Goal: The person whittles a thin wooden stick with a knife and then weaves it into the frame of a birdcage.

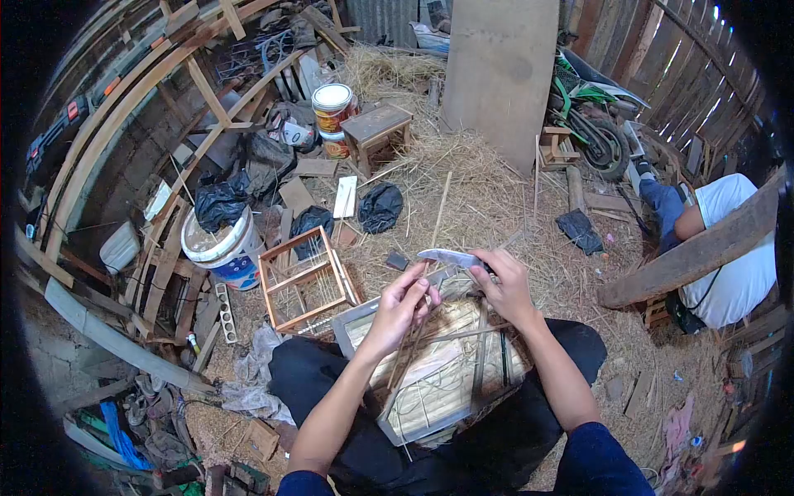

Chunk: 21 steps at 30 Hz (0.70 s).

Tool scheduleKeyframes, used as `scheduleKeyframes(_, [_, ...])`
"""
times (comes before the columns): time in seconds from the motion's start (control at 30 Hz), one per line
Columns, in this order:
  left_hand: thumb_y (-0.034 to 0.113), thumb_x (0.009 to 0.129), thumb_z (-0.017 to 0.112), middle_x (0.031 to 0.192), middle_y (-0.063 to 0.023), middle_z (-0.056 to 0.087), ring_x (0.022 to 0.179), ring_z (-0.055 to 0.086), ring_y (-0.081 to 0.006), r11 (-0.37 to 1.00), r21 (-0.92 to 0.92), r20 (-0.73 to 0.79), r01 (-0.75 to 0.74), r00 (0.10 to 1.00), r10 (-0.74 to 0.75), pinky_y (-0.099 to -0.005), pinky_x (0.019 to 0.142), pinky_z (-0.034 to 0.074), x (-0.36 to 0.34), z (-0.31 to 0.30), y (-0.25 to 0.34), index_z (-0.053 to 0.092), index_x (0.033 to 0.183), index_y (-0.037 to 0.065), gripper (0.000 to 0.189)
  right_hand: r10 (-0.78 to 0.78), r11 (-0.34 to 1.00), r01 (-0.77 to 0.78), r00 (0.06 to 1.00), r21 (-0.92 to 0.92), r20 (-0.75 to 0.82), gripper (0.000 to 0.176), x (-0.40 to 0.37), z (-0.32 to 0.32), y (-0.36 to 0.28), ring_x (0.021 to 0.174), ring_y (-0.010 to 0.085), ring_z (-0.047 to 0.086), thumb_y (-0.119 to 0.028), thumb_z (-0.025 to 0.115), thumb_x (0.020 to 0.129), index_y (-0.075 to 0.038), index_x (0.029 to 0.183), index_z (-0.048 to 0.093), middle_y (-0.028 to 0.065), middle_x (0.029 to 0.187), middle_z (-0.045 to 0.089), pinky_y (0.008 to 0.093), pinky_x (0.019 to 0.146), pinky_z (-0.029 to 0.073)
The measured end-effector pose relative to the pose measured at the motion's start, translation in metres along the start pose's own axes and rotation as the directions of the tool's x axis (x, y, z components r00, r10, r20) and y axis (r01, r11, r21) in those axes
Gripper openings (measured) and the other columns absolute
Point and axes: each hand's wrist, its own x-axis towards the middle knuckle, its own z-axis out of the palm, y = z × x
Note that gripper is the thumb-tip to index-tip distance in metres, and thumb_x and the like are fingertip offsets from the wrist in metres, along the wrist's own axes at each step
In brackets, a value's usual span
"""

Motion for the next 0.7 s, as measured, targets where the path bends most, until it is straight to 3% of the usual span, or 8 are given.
scheduleKeyframes(0.1, [0.02, 0.104, 0.047, 0.09, -0.0054, 0.062, 0.063, 0.039, -0.0036, 0.981, -0.189, 0.159, 0.042, 0.987, -0.012, -0.0192, 0.052, 0.032, 0.006, -0.012, -0.006, 0.047, 0.138, -0.002, 0.04, -0.002, 1.0, 0.002, 1.0, -0.006, -0.02, 0.026, 0.0, 0.001, 0.001, 0.083, 0.033, 0.065, -0.019, 0.07, 0.088, 0.0, 0.106, 0.068, 0.0158, 0.09, 0.067, 0.04, 0.072, 0.051])
scheduleKeyframes(0.2, [0.02, 0.104, 0.048, 0.091, -0.0061, 0.062, 0.064, 0.038, -0.0039, 0.999, -0.046, 0.094, 0.007, 0.996, -0.002, -0.0187, 0.051, 0.032, 0.004, -0.006, -0.003, 0.046, 0.139, -0.002, 0.041, 0.015, 0.999, -0.015, 1.0, -0.031, -0.016, 0.025, 0.002, 0.001, 0.0, 0.082, 0.0327, 0.065, -0.02, 0.07, 0.088, -0.001, 0.106, 0.068, 0.0154, 0.091, 0.068, 0.0399, 0.072, 0.051])
scheduleKeyframes(0.63, [0.022, 0.102, 0.057, 0.086, -0.0022, 0.064, 0.055, 0.039, -0.0023, 0.997, 0.048, -0.015, -0.055, 0.998, 0.056, -0.0179, 0.047, 0.029, 0.002, -0.01, -0.002, 0.056, 0.132, 0.002, 0.036, 0.0, 0.998, 0.004, 0.998, 0.06, -0.06, 0.023, 0.006, 0.009, -0.005, 0.081, 0.0323, 0.068, -0.021, 0.066, 0.092, -0.003, 0.107, 0.069, 0.0149, 0.093, 0.07, 0.0391, 0.07, 0.053])
scheduleKeyframes(0.7, [0.021, 0.101, 0.058, 0.084, -0.0013, 0.064, 0.054, 0.039, -0.002, 0.992, 0.091, -0.037, -0.084, 0.995, 0.088, -0.0181, 0.047, 0.029, 0.003, -0.012, -0.006, 0.058, 0.127, 0.002, 0.032, 0.001, 0.997, -0.001, 1.0, 0.076, 0.002, 0.023, 0.007, 0.009, -0.011, 0.081, 0.0319, 0.068, -0.02, 0.067, 0.092, -0.003, 0.106, 0.069, 0.0146, 0.092, 0.07, 0.0386, 0.07, 0.053])
